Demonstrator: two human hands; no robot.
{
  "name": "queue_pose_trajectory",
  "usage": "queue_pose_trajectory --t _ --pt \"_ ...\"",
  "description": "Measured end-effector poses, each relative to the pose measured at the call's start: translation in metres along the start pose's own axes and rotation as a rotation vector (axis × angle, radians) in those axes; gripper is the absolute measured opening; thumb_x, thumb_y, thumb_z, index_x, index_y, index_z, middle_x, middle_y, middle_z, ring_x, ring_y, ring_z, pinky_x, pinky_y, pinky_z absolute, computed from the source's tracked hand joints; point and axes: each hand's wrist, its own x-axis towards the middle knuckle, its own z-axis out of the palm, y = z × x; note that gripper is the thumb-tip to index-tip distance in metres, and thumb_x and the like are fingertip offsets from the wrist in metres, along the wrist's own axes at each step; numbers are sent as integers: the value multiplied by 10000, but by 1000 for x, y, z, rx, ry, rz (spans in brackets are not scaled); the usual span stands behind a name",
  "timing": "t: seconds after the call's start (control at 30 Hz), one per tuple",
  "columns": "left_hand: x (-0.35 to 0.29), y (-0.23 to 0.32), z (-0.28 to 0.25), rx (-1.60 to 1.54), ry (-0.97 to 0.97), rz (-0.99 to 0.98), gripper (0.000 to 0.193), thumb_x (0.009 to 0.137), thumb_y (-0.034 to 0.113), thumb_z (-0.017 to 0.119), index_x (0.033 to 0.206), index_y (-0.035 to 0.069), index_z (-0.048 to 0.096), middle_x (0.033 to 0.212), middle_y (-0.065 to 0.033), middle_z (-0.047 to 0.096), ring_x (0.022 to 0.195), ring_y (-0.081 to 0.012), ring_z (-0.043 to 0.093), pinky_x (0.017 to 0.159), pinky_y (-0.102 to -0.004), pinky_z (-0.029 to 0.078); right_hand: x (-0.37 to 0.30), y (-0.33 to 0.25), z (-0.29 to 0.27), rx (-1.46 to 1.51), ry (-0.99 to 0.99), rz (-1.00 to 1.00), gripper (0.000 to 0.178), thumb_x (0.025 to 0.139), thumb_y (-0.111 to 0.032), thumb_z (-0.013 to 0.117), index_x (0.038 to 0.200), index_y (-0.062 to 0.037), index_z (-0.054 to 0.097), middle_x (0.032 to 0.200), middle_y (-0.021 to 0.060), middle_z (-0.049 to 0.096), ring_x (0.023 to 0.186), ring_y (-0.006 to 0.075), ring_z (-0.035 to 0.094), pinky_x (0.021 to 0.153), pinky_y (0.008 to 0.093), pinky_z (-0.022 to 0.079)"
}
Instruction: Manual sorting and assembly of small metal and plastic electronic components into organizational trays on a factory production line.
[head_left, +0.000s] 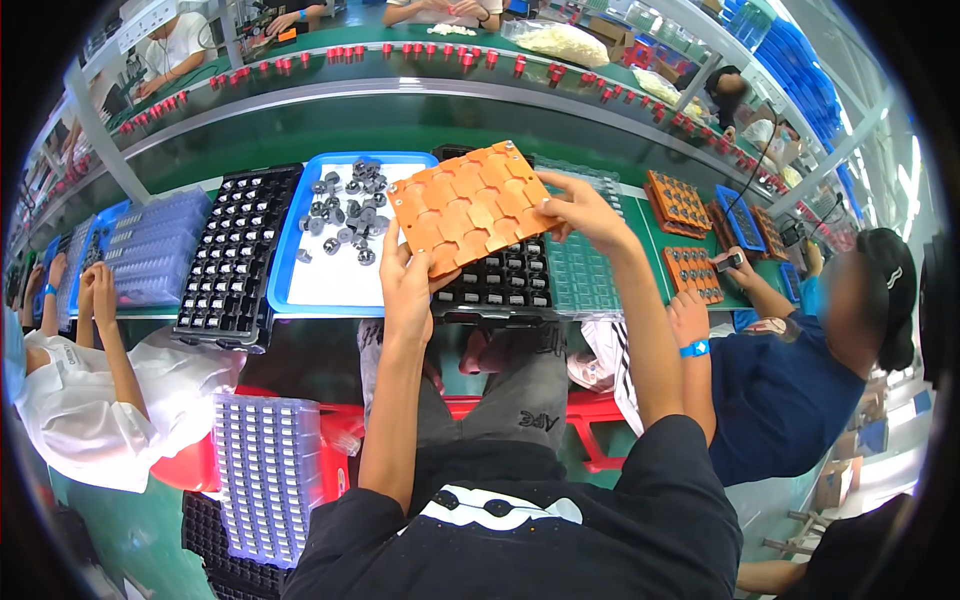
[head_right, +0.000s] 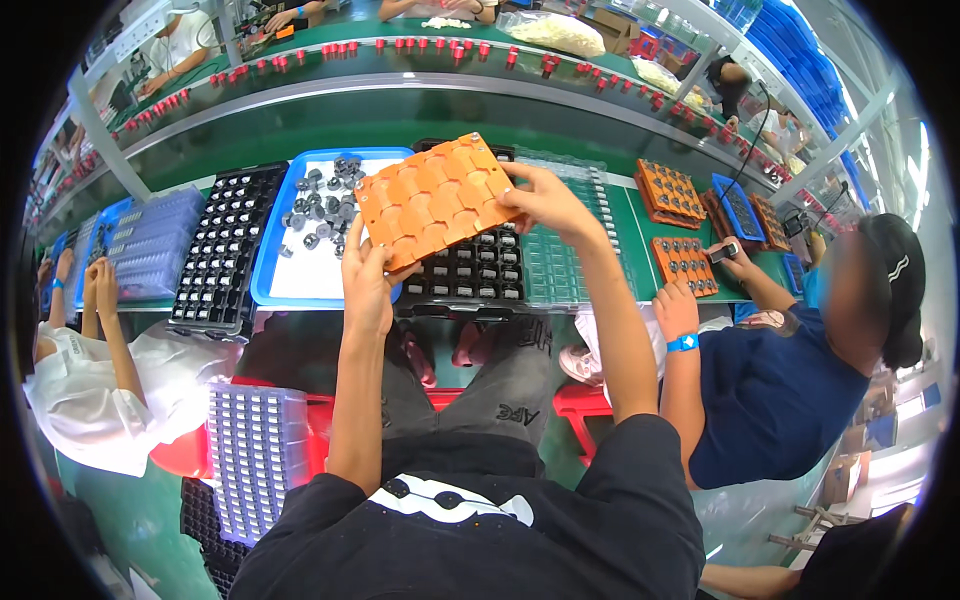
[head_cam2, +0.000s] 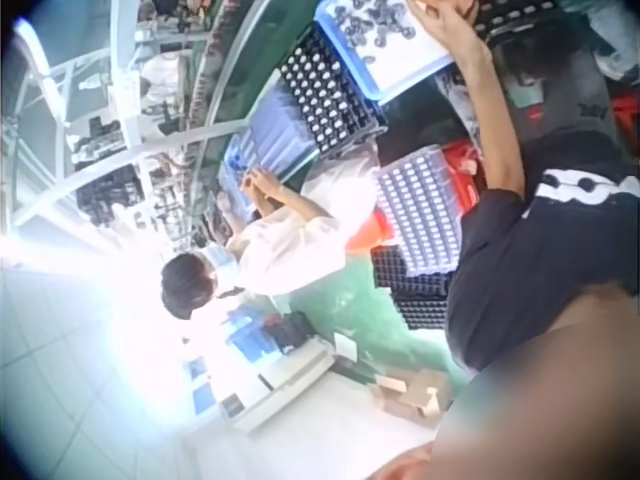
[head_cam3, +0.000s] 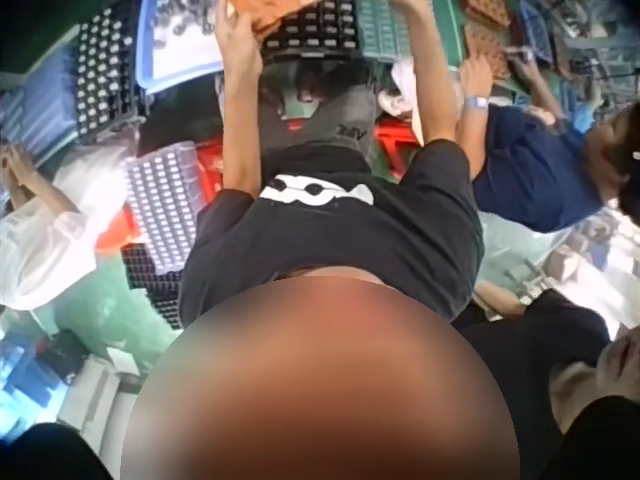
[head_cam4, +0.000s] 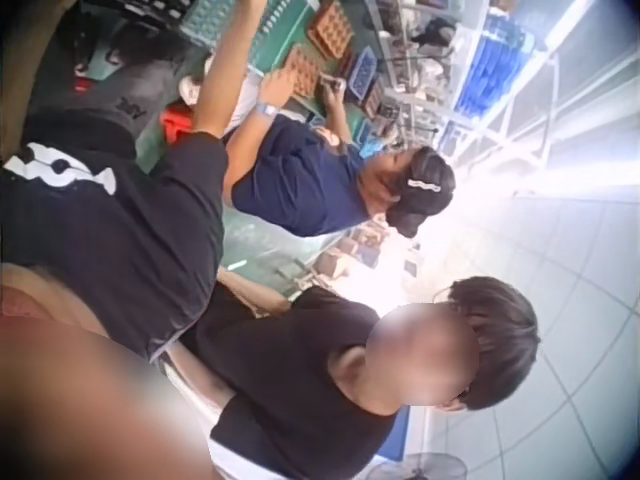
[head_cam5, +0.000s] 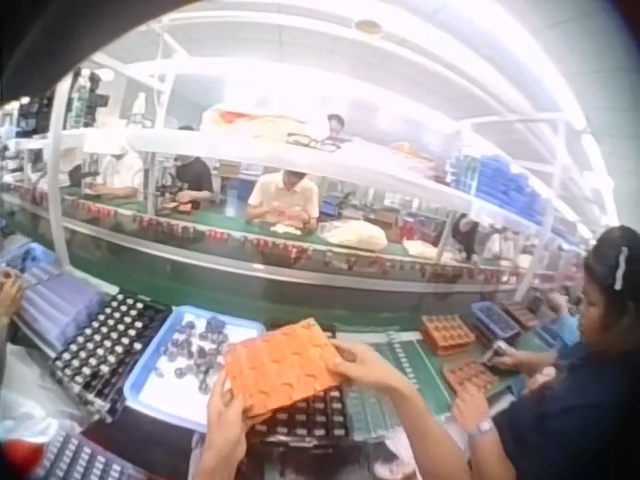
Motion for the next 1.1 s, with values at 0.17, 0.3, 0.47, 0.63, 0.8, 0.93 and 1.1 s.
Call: queue_pose_trajectory --t 0.17,0.3,0.47,0.63,0.8,0.93,1.1 --pt "11 5 5 124 -52 27 607 877 17 392 1451 5 196 1224 -165 543 1019 -217 633 697 -319 592 -10 -9 -9 198 -114 74 628 836 -129 574 1418 -41 356 873 65 652 598 110 632 542 221 557" --pt "37 20 9 153 -144 72 598 930 93 443 1466 25 186 1182 -148 556 989 -200 629 691 -308 582 -3 -8 -4 362 -74 141 555 836 -48 515 1378 -14 401 967 92 637 661 141 648 603 241 588" --pt "74 53 10 381 -30 179 647 956 207 508 1475 26 166 1109 -147 557 982 -223 615 759 -324 551 55 16 -13 638 11 158 363 851 -28 504 1211 3 542 1055 86 599 840 162 641 701 296 597" --pt "22 80 -21 441 -84 255 437 965 237 493 1339 15 451 1047 -117 624 960 -202 616 769 -304 519 136 39 -38 715 379 148 221 856 6 496 1070 20 550 1094 114 563 982 208 587 833 385 572" --pt "-79 61 -120 505 -421 -375 320 963 233 516 1061 -44 644 880 -84 665 835 -146 635 769 -286 517 248 60 -39 755 564 99 252 848 58 497 1100 50 486 1118 176 553 957 300 618 782 445 596" --pt "-156 -32 -183 624 -53 -674 267 927 185 524 1022 -21 666 802 -63 673 760 -117 636 710 -260 517 333 99 -42 795 664 117 258 855 24 521 1112 24 493 1083 153 577 927 293 633 719 437 613" --pt "-172 -90 -189 1123 182 -462 207 879 262 568 856 104 700 634 -87 651 579 -212 653 543 -343 490 406 113 -27 841 804 209 313 851 -52 560 1160 -54 511 1110 104 584 922 261 630 669 423 619"
